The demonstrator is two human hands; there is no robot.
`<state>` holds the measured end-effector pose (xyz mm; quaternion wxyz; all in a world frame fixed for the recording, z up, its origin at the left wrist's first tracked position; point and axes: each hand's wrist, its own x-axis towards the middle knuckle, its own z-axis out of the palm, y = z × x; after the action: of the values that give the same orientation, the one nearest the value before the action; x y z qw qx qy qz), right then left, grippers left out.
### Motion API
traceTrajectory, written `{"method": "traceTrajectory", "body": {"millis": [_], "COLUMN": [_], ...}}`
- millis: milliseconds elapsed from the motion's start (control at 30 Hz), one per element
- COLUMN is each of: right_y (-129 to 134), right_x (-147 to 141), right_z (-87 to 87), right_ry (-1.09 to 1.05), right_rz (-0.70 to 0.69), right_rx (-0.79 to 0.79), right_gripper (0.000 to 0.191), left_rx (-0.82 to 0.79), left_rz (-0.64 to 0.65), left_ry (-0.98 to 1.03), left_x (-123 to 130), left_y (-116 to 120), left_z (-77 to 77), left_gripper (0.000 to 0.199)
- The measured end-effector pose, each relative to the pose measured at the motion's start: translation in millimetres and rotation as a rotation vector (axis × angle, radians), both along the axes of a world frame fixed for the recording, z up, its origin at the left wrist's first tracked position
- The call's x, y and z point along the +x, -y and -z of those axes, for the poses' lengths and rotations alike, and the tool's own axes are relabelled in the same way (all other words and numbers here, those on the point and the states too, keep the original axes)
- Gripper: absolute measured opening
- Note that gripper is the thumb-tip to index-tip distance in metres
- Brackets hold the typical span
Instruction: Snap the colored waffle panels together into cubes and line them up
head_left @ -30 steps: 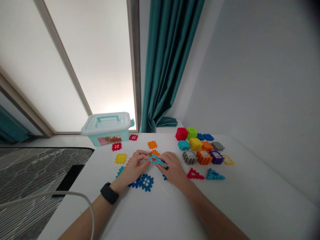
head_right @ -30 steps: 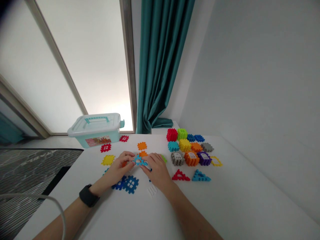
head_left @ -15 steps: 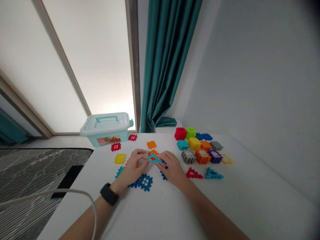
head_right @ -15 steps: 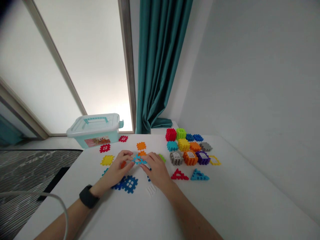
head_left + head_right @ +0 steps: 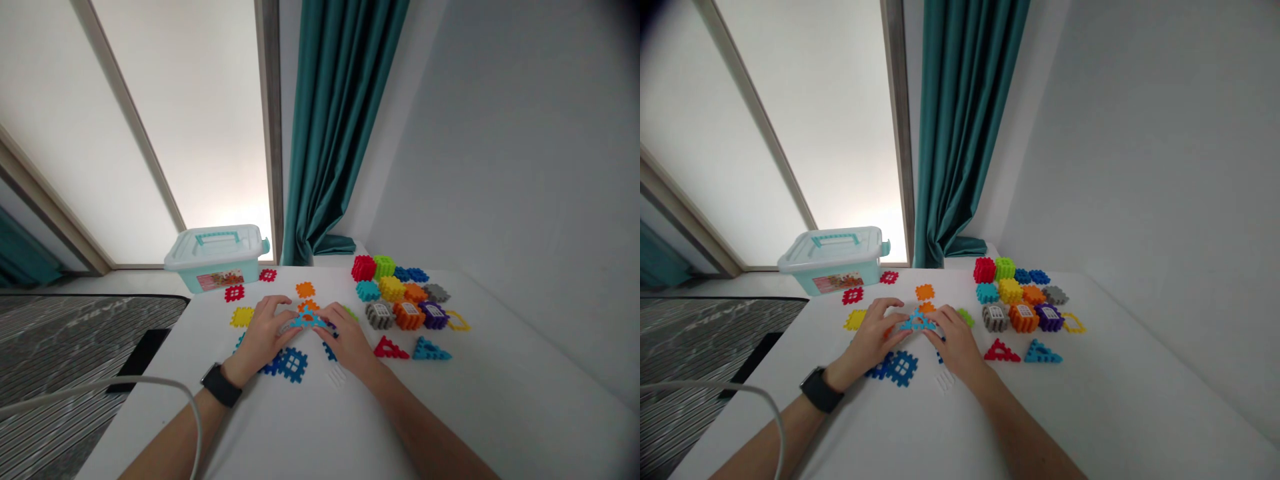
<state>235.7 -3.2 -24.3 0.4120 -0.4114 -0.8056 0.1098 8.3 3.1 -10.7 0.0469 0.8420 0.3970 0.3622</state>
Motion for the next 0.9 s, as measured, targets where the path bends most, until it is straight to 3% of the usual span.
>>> {"method": "traceTrajectory", "body": {"millis": [367,900], "right_y": [1.1,1.6], "right_x": [-3.2,-1.6], "right_z": [-5.2,-3.3], "right_ry": [-0.078,-0.094], "right_rz": [0.033,0.024], "right_rx": [0.095,0.106], "right_gripper": [0.012,0.011], "left_rx": [0.058,0.16], "left_rz": [-0.043,-0.044], "left_ry": [0.022,0.101], "left_x": [-1.2,-5.7], "left_y": [-1.8,-0.9], "left_z": [3.7,-0.4], "left_gripper": [0.018,0.011]}}
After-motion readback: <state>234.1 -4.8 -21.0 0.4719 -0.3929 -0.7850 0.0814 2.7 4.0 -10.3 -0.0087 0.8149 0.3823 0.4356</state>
